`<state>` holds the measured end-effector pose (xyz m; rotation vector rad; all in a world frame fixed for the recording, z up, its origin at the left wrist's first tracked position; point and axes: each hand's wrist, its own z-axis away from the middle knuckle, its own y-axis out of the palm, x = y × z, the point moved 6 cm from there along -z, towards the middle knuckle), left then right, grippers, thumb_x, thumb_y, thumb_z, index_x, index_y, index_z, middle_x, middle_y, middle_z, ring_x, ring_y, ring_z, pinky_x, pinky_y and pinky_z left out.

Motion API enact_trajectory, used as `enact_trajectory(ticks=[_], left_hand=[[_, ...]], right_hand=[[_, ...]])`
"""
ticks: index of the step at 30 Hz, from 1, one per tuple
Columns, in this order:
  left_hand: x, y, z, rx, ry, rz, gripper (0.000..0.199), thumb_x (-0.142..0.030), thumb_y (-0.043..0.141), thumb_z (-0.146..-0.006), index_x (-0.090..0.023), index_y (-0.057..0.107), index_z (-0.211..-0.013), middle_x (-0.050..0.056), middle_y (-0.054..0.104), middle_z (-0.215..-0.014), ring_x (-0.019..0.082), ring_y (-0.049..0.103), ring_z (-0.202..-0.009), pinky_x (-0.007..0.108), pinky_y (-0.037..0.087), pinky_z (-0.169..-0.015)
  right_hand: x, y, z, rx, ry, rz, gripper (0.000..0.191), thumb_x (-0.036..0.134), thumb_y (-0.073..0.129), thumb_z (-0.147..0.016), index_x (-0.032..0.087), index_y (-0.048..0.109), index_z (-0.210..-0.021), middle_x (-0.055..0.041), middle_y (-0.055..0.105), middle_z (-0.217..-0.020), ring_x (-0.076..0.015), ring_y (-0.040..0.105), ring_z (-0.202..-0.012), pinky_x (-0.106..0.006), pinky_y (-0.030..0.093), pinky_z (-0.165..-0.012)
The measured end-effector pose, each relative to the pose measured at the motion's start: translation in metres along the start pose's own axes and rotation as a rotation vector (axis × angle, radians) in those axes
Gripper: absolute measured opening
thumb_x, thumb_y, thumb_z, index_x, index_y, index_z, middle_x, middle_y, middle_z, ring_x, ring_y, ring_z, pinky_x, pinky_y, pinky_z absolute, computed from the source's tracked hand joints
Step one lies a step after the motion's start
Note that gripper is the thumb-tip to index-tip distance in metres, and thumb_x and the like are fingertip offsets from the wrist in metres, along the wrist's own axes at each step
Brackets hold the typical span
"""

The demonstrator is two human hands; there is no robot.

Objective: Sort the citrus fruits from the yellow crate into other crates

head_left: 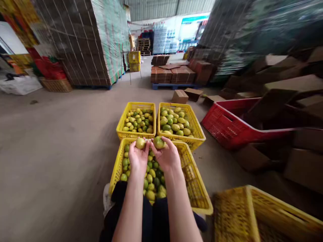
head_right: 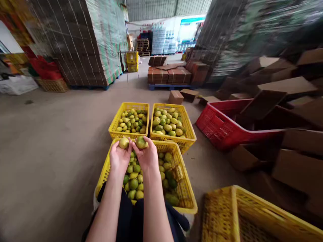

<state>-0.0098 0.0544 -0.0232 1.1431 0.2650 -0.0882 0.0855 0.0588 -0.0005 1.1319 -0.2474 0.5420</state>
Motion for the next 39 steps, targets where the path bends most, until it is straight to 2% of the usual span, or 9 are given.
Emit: enact_trajectory(ticks=[10,15,19,21,23,27,32,36,39], left_hand=[[0.002,0.003,0.002,-0.019,0.000,-0.071,0.019,-0.019,0.041,-0.089,-0.010,0.057,-0.085,0.007,0.063,-0.073,0.012,0.064,-0.067,0.020,0.054,-0.062],[-0.003,-0.002,-0.002,-0.017,0.163,-0.216,0.020,-0.028,0.053,-0.085,-0.018,0.058,-0.102,0.003,0.060,-0.087,0.010,0.061,-0.065,0.021,0.052,-0.062],[-0.008,-0.001,0.001,0.044,0.308,-0.368,0.034,-0.036,0.057,-0.082,-0.024,0.058,-0.113,0.006,0.056,-0.112,0.014,0.061,-0.091,0.023,0.052,-0.072],[-0.010,0.001,0.004,0.080,0.362,-0.449,0.038,-0.036,0.059,-0.080,-0.026,0.057,-0.116,0.007,0.052,-0.123,0.019,0.054,-0.110,0.024,0.051,-0.078],[-0.010,0.002,0.006,0.103,0.386,-0.541,0.042,-0.037,0.062,-0.078,-0.027,0.057,-0.119,0.007,0.051,-0.127,0.021,0.049,-0.118,0.026,0.050,-0.083],[-0.009,0.000,0.006,0.096,0.391,-0.646,0.048,-0.039,0.068,-0.074,-0.025,0.054,-0.118,0.008,0.054,-0.127,0.022,0.052,-0.115,0.028,0.048,-0.086],[-0.010,0.001,0.002,0.075,0.470,-0.626,0.050,-0.038,0.076,-0.065,-0.020,0.054,-0.106,0.010,0.057,-0.121,0.020,0.057,-0.109,0.028,0.047,-0.087],[-0.014,0.007,0.007,0.119,0.554,-0.662,0.047,-0.034,0.078,-0.063,-0.018,0.056,-0.101,0.007,0.059,-0.112,0.016,0.060,-0.097,0.026,0.048,-0.084],[-0.016,0.011,0.012,0.147,0.557,-0.727,0.045,-0.032,0.078,-0.063,-0.018,0.056,-0.101,0.006,0.059,-0.109,0.014,0.059,-0.093,0.025,0.048,-0.082]], right_hand=[[-0.003,-0.005,-0.007,0.032,0.018,-0.015,0.011,0.020,0.062,-0.078,0.016,0.063,-0.067,-0.0036,0.067,-0.063,-0.0132,0.065,-0.063,-0.021,0.058,-0.063],[-0.004,-0.007,-0.012,-0.011,-0.051,0.014,0.006,0.017,0.062,-0.074,0.016,0.060,-0.068,-0.0013,0.065,-0.062,-0.0129,0.062,-0.058,-0.024,0.056,-0.057],[-0.001,-0.008,-0.013,-0.048,-0.114,0.009,0.004,0.020,0.059,-0.070,0.019,0.058,-0.074,0.0003,0.064,-0.062,-0.0141,0.060,-0.058,-0.028,0.054,-0.054],[0.000,-0.008,-0.012,-0.048,-0.153,0.023,0.013,0.020,0.058,-0.067,0.019,0.057,-0.080,0.0003,0.065,-0.065,-0.0146,0.060,-0.060,-0.027,0.052,-0.052],[0.002,-0.008,-0.011,-0.042,-0.217,0.068,0.022,0.021,0.060,-0.064,0.020,0.057,-0.086,0.0006,0.065,-0.070,-0.0145,0.060,-0.062,-0.026,0.049,-0.052],[0.006,-0.012,-0.009,-0.076,-0.340,0.165,0.031,0.023,0.068,-0.058,0.021,0.056,-0.087,0.0032,0.063,-0.074,-0.0131,0.058,-0.065,-0.023,0.046,-0.052],[0.009,-0.013,-0.007,-0.128,-0.393,0.205,0.037,0.025,0.075,-0.053,0.020,0.057,-0.085,0.0035,0.060,-0.073,-0.0109,0.055,-0.063,-0.022,0.043,-0.054],[0.010,-0.005,-0.003,-0.072,-0.412,0.261,0.047,0.022,0.077,-0.050,0.022,0.062,-0.095,0.0033,0.060,-0.073,-0.0111,0.055,-0.064,-0.023,0.042,-0.058],[0.009,-0.002,-0.002,-0.034,-0.407,0.300,0.046,0.021,0.076,-0.051,0.022,0.065,-0.095,0.0032,0.060,-0.073,-0.0106,0.054,-0.065,-0.023,0.041,-0.059]])
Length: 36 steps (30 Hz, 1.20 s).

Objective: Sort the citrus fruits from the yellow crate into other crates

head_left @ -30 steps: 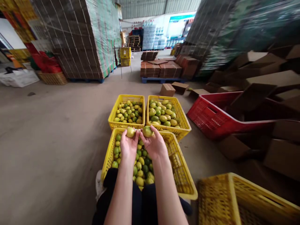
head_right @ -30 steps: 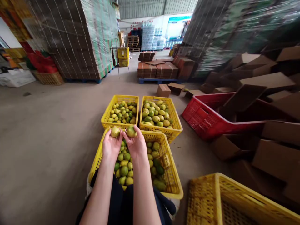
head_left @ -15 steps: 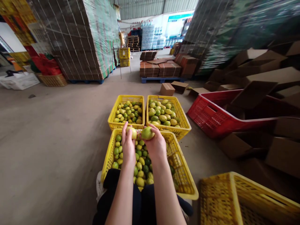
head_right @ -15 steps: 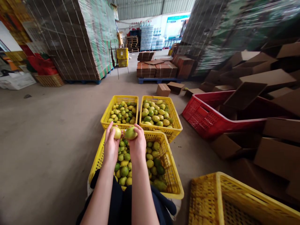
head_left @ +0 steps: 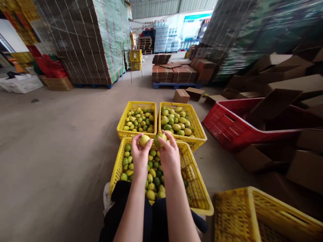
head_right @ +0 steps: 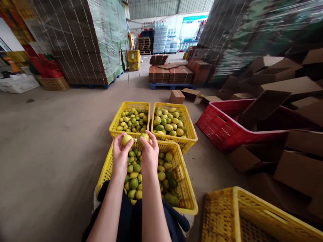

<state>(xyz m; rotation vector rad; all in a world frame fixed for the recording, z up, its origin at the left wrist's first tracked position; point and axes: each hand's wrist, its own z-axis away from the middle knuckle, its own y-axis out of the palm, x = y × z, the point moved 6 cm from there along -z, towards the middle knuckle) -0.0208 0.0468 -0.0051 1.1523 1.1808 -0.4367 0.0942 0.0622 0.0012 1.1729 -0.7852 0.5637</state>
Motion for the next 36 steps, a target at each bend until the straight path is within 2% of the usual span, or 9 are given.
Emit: enact_trajectory(ticks=[8,18,27,36], left_hand=[[-0.005,0.009,0.004,0.139,-0.021,-0.026,0.044,-0.029,0.079,-0.061,-0.018,0.060,-0.099,0.005,0.062,-0.102,0.016,0.060,-0.093,0.026,0.047,-0.081],[-0.002,0.018,0.008,0.246,-0.095,-0.025,0.039,-0.022,0.079,-0.059,-0.019,0.063,-0.095,0.004,0.066,-0.096,0.016,0.061,-0.088,0.026,0.047,-0.081],[-0.001,0.019,0.008,0.292,-0.080,-0.078,0.035,-0.019,0.076,-0.062,-0.020,0.063,-0.096,0.003,0.065,-0.097,0.016,0.060,-0.088,0.025,0.047,-0.079],[0.000,0.018,0.009,0.295,-0.085,-0.111,0.032,-0.017,0.074,-0.063,-0.020,0.064,-0.094,0.004,0.065,-0.095,0.018,0.061,-0.090,0.027,0.047,-0.081]], right_hand=[[-0.001,0.002,-0.001,0.078,0.002,0.014,0.031,0.019,0.063,-0.059,0.022,0.067,-0.090,0.0032,0.059,-0.073,-0.0106,0.049,-0.064,-0.021,0.037,-0.056],[0.005,-0.003,-0.002,-0.028,-0.016,-0.065,0.013,0.026,0.062,-0.060,0.021,0.066,-0.071,0.0028,0.062,-0.075,-0.0120,0.051,-0.069,-0.022,0.039,-0.058],[0.002,-0.007,-0.005,-0.055,-0.029,-0.105,0.008,0.025,0.066,-0.060,0.020,0.067,-0.066,0.0031,0.062,-0.076,-0.0121,0.054,-0.075,-0.022,0.042,-0.064],[-0.007,-0.010,-0.008,-0.068,0.057,-0.155,0.007,0.022,0.065,-0.061,0.019,0.065,-0.067,0.0036,0.063,-0.073,-0.0110,0.056,-0.072,-0.021,0.045,-0.063]])
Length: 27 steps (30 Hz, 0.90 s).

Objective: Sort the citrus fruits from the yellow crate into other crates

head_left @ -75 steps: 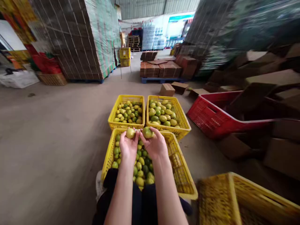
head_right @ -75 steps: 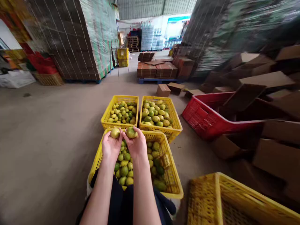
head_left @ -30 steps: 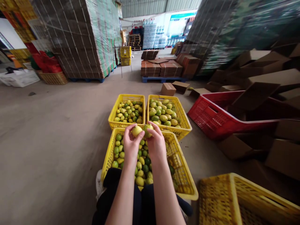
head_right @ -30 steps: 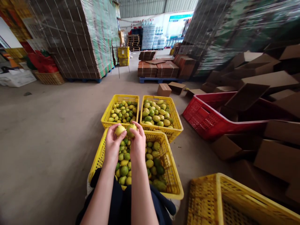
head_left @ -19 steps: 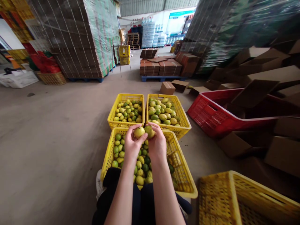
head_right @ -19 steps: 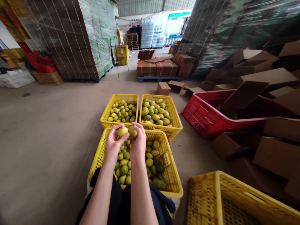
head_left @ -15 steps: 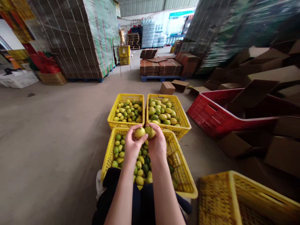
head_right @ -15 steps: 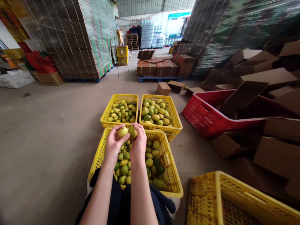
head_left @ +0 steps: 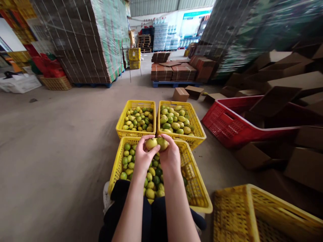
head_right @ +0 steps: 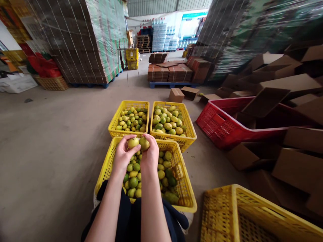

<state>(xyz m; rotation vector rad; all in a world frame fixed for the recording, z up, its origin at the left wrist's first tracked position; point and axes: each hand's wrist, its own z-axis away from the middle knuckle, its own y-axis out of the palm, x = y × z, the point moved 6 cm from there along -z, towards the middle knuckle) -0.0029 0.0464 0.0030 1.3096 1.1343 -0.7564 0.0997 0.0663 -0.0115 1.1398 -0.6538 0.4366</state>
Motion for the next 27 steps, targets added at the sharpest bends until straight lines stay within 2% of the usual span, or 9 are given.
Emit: enact_trajectory(ticks=[9,13,16,19,21,23,27], left_hand=[[0.001,-0.002,-0.001,-0.010,-0.019,-0.001,0.032,-0.017,0.075,-0.062,-0.019,0.064,-0.092,0.003,0.065,-0.093,0.017,0.061,-0.089,0.027,0.048,-0.081],[0.002,-0.004,-0.002,-0.046,-0.025,0.005,0.033,-0.020,0.075,-0.062,-0.018,0.064,-0.093,0.004,0.065,-0.095,0.016,0.061,-0.086,0.024,0.048,-0.077],[0.004,-0.009,-0.002,-0.124,-0.093,0.077,0.034,-0.029,0.073,-0.066,-0.018,0.064,-0.097,0.005,0.064,-0.099,0.014,0.062,-0.083,0.022,0.049,-0.072],[0.009,-0.013,-0.002,-0.167,-0.215,0.238,0.034,-0.036,0.066,-0.071,-0.017,0.063,-0.100,0.004,0.065,-0.092,0.011,0.062,-0.065,0.021,0.050,-0.059],[0.011,-0.013,-0.001,-0.173,-0.274,0.354,0.034,-0.039,0.062,-0.073,-0.016,0.062,-0.099,0.003,0.065,-0.083,0.008,0.058,-0.052,0.018,0.046,-0.048],[0.011,-0.011,-0.001,-0.147,-0.304,0.440,0.033,-0.041,0.059,-0.075,-0.015,0.061,-0.096,0.002,0.065,-0.073,0.006,0.052,-0.042,0.015,0.037,-0.037],[0.010,-0.003,-0.001,-0.044,-0.309,0.511,0.032,-0.045,0.054,-0.077,-0.014,0.060,-0.082,0.001,0.062,-0.061,0.004,0.041,-0.029,0.015,0.020,-0.028]], right_hand=[[-0.005,-0.002,-0.002,-0.031,0.036,-0.004,0.008,0.019,0.063,-0.062,0.019,0.065,-0.070,0.0030,0.065,-0.069,-0.0119,0.057,-0.066,-0.022,0.045,-0.058],[-0.003,-0.001,0.000,-0.025,0.106,-0.031,0.007,0.020,0.064,-0.061,0.018,0.064,-0.068,0.0022,0.065,-0.067,-0.0113,0.057,-0.061,-0.021,0.045,-0.053],[0.000,0.001,0.002,0.006,0.148,-0.039,0.011,0.022,0.064,-0.062,0.018,0.064,-0.071,0.0017,0.065,-0.067,-0.0116,0.058,-0.058,-0.022,0.044,-0.050],[0.004,0.004,0.003,0.046,0.146,-0.040,0.012,0.026,0.063,-0.063,0.018,0.063,-0.073,0.0008,0.066,-0.067,-0.0126,0.058,-0.055,-0.024,0.045,-0.048],[0.003,0.006,0.005,0.083,0.162,-0.021,0.015,0.030,0.063,-0.065,0.017,0.062,-0.072,-0.0008,0.066,-0.067,-0.0135,0.058,-0.053,-0.025,0.044,-0.044],[0.002,0.009,0.006,0.122,0.181,0.009,0.019,0.035,0.064,-0.067,0.017,0.061,-0.070,-0.0021,0.065,-0.068,-0.0135,0.057,-0.050,-0.024,0.040,-0.038],[0.000,0.016,0.010,0.191,0.194,0.017,0.027,0.044,0.063,-0.069,0.017,0.060,-0.070,-0.0014,0.063,-0.062,-0.0100,0.049,-0.039,-0.020,0.026,-0.027]])
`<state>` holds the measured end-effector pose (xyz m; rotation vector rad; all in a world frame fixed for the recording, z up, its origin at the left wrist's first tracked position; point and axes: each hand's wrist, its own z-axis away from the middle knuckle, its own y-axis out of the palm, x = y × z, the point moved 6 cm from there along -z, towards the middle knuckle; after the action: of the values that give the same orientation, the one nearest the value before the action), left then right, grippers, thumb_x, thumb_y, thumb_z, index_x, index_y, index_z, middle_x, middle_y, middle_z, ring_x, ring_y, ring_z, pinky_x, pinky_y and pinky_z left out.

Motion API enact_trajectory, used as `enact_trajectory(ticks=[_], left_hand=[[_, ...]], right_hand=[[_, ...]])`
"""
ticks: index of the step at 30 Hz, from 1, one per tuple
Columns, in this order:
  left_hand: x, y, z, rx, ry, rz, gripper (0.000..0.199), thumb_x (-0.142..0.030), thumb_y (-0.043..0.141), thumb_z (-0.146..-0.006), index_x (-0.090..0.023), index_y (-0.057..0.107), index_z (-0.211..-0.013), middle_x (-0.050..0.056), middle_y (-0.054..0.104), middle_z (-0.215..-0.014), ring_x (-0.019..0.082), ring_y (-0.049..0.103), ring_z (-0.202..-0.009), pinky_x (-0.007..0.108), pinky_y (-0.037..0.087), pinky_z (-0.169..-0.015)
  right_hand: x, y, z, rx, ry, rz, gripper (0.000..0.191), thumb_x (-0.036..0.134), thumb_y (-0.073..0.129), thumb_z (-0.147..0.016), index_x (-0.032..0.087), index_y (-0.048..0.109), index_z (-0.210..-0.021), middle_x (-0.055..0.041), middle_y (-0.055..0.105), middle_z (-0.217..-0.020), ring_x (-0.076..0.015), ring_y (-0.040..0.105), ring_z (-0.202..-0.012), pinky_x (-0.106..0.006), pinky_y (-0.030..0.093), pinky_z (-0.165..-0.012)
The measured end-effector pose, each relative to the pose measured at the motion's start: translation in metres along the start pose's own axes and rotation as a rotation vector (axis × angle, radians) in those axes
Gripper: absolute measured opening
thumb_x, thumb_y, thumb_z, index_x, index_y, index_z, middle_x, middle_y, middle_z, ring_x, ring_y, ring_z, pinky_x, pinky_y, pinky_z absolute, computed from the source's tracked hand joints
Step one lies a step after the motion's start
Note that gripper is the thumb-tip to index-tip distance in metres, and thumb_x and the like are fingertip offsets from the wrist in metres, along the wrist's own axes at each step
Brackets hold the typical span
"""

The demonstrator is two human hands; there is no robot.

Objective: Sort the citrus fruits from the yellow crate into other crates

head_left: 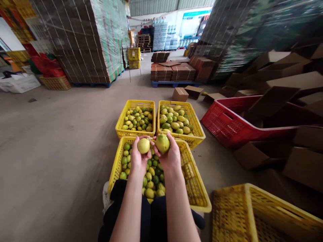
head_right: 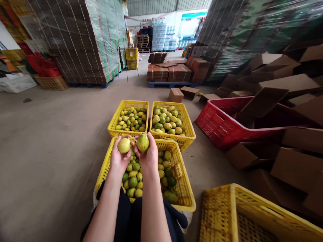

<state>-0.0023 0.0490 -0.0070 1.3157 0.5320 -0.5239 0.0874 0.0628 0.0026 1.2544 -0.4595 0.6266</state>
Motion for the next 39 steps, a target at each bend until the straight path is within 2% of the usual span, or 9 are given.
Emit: enact_trajectory(ticks=[3,12,22,30,39], left_hand=[[0.0018,0.0016,-0.0010,-0.001,0.006,0.000,0.032,-0.044,0.053,-0.077,-0.013,0.060,-0.075,0.002,0.063,-0.060,0.004,0.039,-0.027,0.016,0.017,-0.027],[-0.0004,0.0016,-0.0011,-0.048,-0.044,0.106,0.029,-0.044,0.056,-0.076,-0.015,0.059,-0.079,0.000,0.061,-0.063,0.004,0.042,-0.033,0.015,0.023,-0.031],[-0.0018,0.0028,0.0025,-0.043,-0.028,0.092,0.023,-0.037,0.055,-0.077,-0.014,0.059,-0.077,0.001,0.062,-0.065,0.008,0.053,-0.042,0.018,0.037,-0.039],[-0.0027,0.0021,0.0011,-0.051,-0.029,0.131,0.022,-0.035,0.054,-0.078,-0.013,0.059,-0.077,0.001,0.062,-0.064,0.008,0.051,-0.040,0.018,0.038,-0.039],[0.0011,-0.0008,0.0004,-0.100,-0.109,0.199,0.020,-0.031,0.053,-0.079,-0.012,0.058,-0.077,0.002,0.060,-0.066,0.006,0.052,-0.043,0.016,0.038,-0.037]], right_hand=[[-0.0009,0.0053,0.0020,0.047,0.013,-0.004,0.030,0.046,0.061,-0.071,0.017,0.060,-0.071,-0.0007,0.060,-0.059,-0.0083,0.046,-0.037,-0.018,0.023,-0.025],[-0.0002,0.0061,0.0018,0.047,-0.017,0.004,0.025,0.042,0.060,-0.071,0.017,0.060,-0.071,-0.0006,0.061,-0.060,-0.0087,0.045,-0.037,-0.020,0.024,-0.028],[-0.0008,0.0075,0.0023,0.063,0.003,-0.003,0.021,0.036,0.063,-0.066,0.016,0.059,-0.069,-0.0007,0.061,-0.059,-0.0100,0.047,-0.037,-0.021,0.028,-0.032],[-0.0033,0.0064,0.0016,0.075,0.052,-0.031,0.020,0.037,0.062,-0.068,0.017,0.059,-0.070,-0.0007,0.062,-0.061,-0.0097,0.048,-0.039,-0.021,0.030,-0.034],[-0.0082,0.0046,0.0005,0.101,0.127,-0.116,0.021,0.036,0.058,-0.072,0.016,0.058,-0.071,-0.0022,0.061,-0.064,-0.0090,0.047,-0.042,-0.020,0.033,-0.035]])
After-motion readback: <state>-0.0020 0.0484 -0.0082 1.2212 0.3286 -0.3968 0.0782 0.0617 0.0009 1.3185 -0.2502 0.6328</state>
